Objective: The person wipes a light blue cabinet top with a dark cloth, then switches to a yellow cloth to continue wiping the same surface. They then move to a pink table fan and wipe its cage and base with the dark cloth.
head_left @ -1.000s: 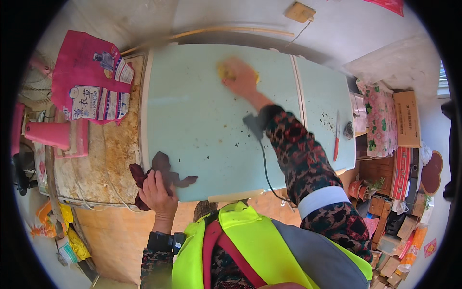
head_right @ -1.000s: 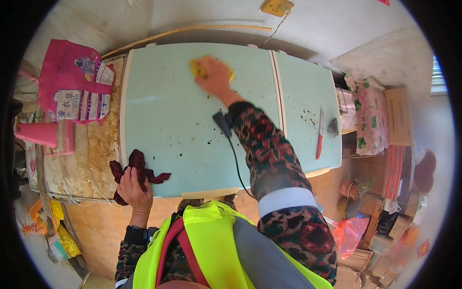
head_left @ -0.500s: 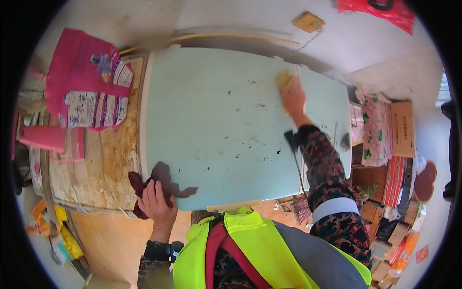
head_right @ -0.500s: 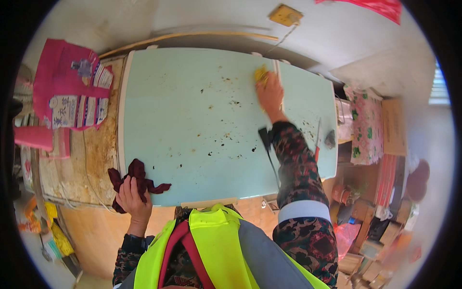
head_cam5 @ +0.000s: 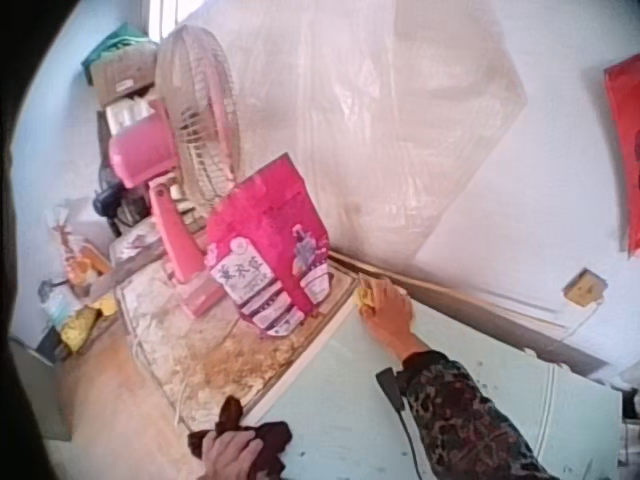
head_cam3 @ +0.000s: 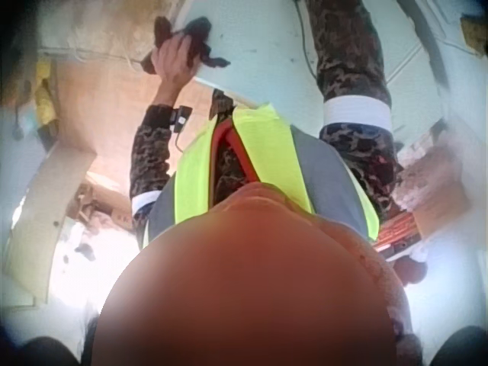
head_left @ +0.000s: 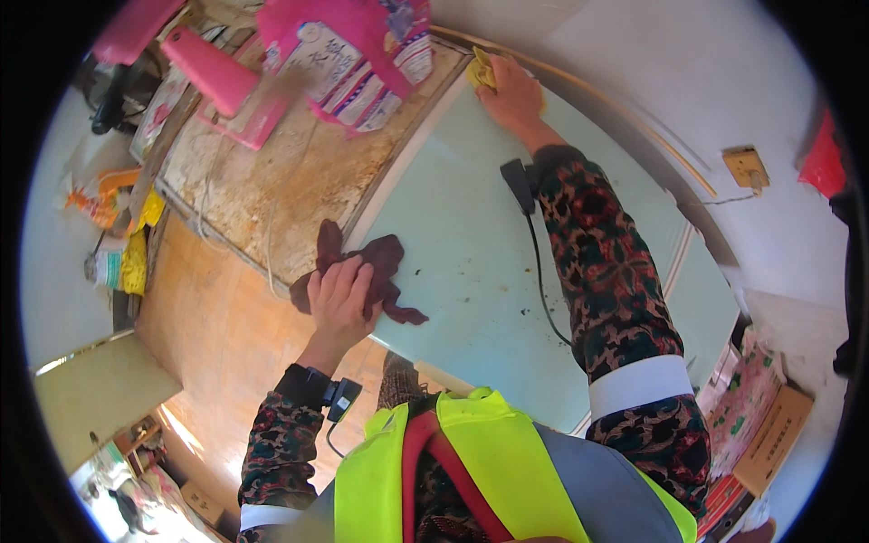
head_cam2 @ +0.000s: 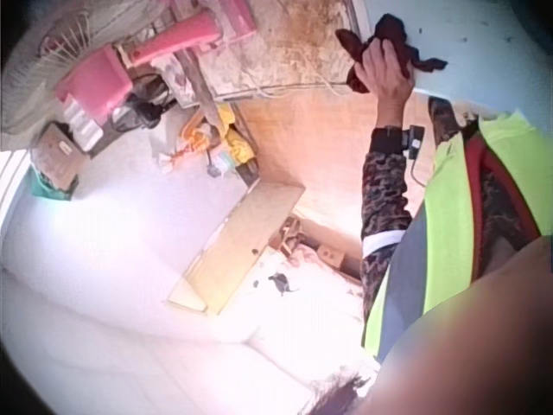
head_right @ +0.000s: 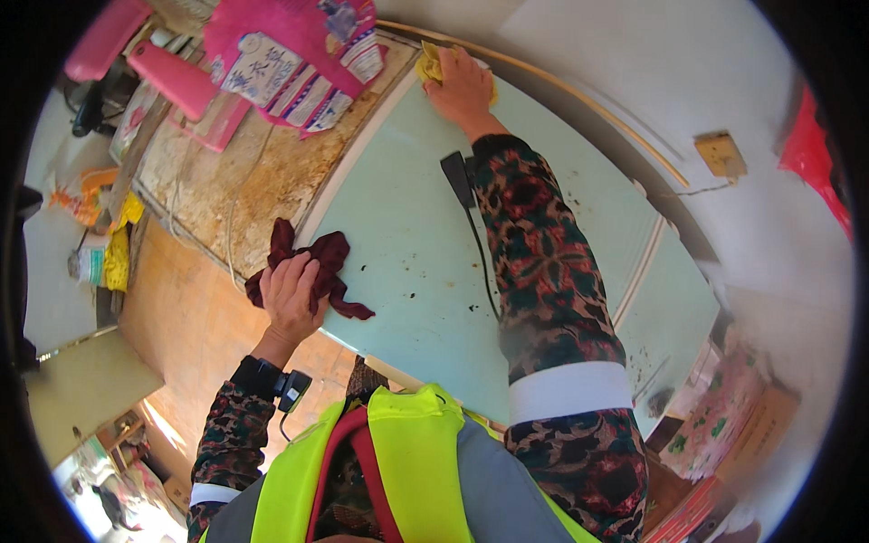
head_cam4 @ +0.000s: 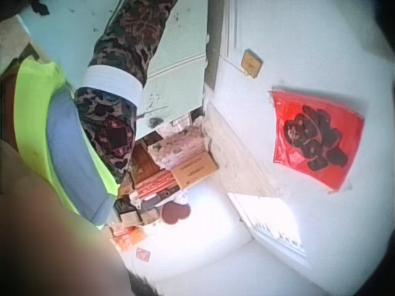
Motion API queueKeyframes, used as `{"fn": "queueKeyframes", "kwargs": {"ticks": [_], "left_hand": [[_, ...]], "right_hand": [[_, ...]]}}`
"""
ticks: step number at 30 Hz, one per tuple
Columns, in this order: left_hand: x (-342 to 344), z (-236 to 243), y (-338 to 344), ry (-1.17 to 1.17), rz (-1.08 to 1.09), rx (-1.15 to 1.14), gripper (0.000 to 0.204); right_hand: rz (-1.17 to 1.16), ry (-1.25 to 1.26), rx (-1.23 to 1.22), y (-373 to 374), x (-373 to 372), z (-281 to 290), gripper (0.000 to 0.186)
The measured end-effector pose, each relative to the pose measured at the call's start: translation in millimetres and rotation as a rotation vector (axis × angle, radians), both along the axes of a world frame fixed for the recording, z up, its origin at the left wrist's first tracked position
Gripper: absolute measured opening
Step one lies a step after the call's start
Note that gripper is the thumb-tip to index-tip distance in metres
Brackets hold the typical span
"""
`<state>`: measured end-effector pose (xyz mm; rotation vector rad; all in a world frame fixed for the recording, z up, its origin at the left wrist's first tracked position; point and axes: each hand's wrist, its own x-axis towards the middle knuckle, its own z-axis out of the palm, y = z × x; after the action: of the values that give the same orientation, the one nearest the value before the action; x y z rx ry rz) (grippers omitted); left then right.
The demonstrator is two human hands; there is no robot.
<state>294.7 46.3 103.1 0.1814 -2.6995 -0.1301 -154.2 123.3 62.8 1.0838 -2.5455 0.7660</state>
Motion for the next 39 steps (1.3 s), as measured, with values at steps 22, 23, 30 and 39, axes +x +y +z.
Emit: {"fn": "queueKeyframes", "kwargs": {"ticks": [22, 23, 30, 39], "left_hand": [[119.8, -43.6, -37.7, 0.574, 0.251, 1.454, 0.039], [151.4, -49.9, -44.4, 0.495, 0.485, 1.289, 0.039], [391.8, -96.2, -69.4, 0.217, 1.123, 1.605, 0.039], [486.7, -93.9, -18.1, 0.006, 1.443, 1.409, 0.039]], "right_hand": [[0.535, -0.749, -0.476, 132.8, 451.3, 14.0, 0.037], [0.455, -1.271, -0.444, 128.1, 471.8, 17.5, 0.038], [0.046, -0.994, -0.751, 172.2, 371.6, 49.1, 0.041], [-0.512, 0.049, -0.086, 289.1, 308.4, -22.9, 0.04]]}}
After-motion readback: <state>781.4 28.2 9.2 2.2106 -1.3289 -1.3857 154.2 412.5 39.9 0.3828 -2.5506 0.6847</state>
